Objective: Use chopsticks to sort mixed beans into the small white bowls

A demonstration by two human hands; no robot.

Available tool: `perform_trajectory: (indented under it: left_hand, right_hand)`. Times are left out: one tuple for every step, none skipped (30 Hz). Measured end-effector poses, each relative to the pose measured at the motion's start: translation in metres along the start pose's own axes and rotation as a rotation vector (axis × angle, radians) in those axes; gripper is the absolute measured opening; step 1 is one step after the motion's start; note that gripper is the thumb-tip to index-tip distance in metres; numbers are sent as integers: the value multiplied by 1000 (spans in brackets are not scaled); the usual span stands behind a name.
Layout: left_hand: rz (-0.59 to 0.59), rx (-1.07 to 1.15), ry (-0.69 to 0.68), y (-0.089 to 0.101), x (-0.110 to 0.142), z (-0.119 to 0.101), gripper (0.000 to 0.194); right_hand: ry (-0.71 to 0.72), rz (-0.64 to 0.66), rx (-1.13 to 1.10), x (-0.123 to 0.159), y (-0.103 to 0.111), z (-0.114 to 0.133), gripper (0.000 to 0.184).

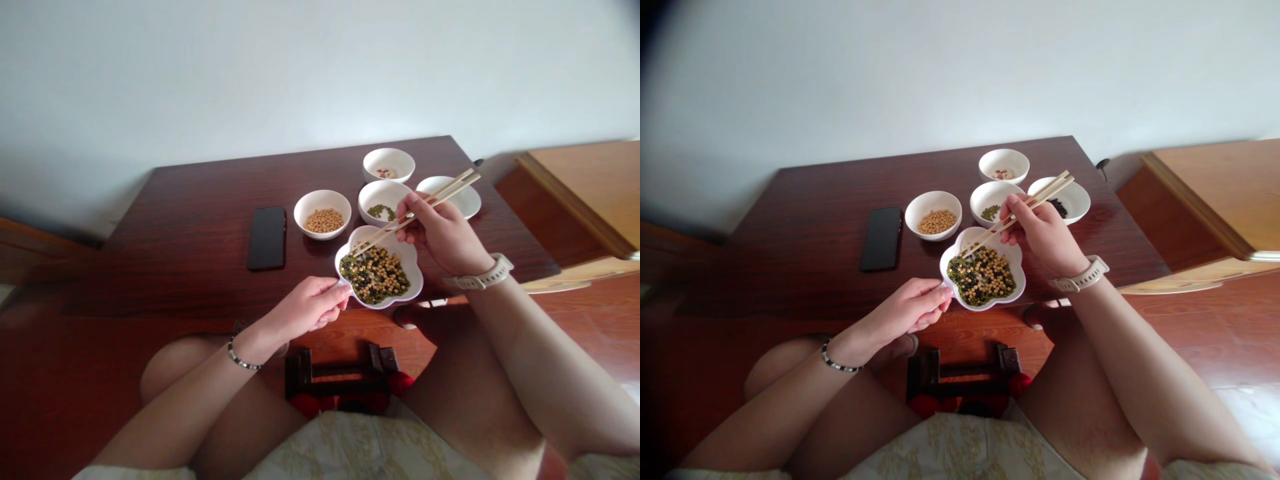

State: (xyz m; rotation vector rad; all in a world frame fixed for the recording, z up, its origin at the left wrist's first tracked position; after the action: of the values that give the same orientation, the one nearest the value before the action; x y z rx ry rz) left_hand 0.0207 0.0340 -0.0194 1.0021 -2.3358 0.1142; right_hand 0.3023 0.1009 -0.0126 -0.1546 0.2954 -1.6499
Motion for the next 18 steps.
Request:
perform_trajectory:
  left_hand:
    - [-1,0,1,0,0,0,59]
    - [-2,-2,2,0,-1,0,59]
    - [-3,-3,4,0,-1,1,59]
    - [-2,-4,7,0,-1,1,59]
    - [-3,-4,8,-1,0,1,59]
    - [-3,-2,6,-1,0,1,58]
    - [-4,3,2,-1,1,1,57]
    - [-5,8,-5,-1,1,1,56]
    - [-5,12,-12,-1,2,1,54]
    - [-4,13,-18,-1,3,0,53]
    - [-2,12,-21,-1,3,0,51]
    - [-1,8,-21,-1,4,-1,50]
    - [-1,2,-19,-1,4,-1,50]
    - [0,-2,-17,-1,4,-2,50]
    - [2,-5,-15,-1,4,-2,50]
    - [4,-7,-15,-1,4,-3,51]
    - [7,-7,-16,-1,4,-3,53]
    - [10,-8,-17,-1,3,-4,54]
  right_hand:
    - [1,0,2,0,-1,0,62]
    - [3,-2,4,0,-1,-1,62]
    - [3,-5,5,0,-1,-1,61]
    - [4,-8,5,1,-2,-2,61]
    - [3,-9,3,1,-2,-2,61]
    - [2,-8,1,1,-2,-3,61]
    - [1,-5,1,1,-2,-3,62]
    - [1,0,1,1,-2,-3,62]
    - [3,5,3,2,-2,-4,63]
    - [6,11,7,2,-2,-3,64]
    - [9,19,12,2,-3,-3,65]
    - [14,25,18,2,-3,-2,66]
    - [19,31,23,2,-3,-2,67]
    - [23,34,28,2,-4,-1,67]
    - [25,34,31,2,-4,0,67]
    - [23,34,34,2,-5,0,67]
    - [19,34,37,2,-5,1,66]
    - [14,37,40,3,-6,1,66]
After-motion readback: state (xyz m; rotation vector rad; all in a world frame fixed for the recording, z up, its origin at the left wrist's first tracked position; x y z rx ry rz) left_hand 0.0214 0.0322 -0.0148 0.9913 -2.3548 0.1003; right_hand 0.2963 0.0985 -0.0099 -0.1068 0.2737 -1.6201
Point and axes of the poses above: each hand's wrist, its own x-axis away from the middle knuckle, its own y-axis out of the back of the hand, z = x × y, the point moved 5 cm from there along -x, towards the middle knuckle, and after that the axes turned 13 degrees about -x, right-handed, at the moved point
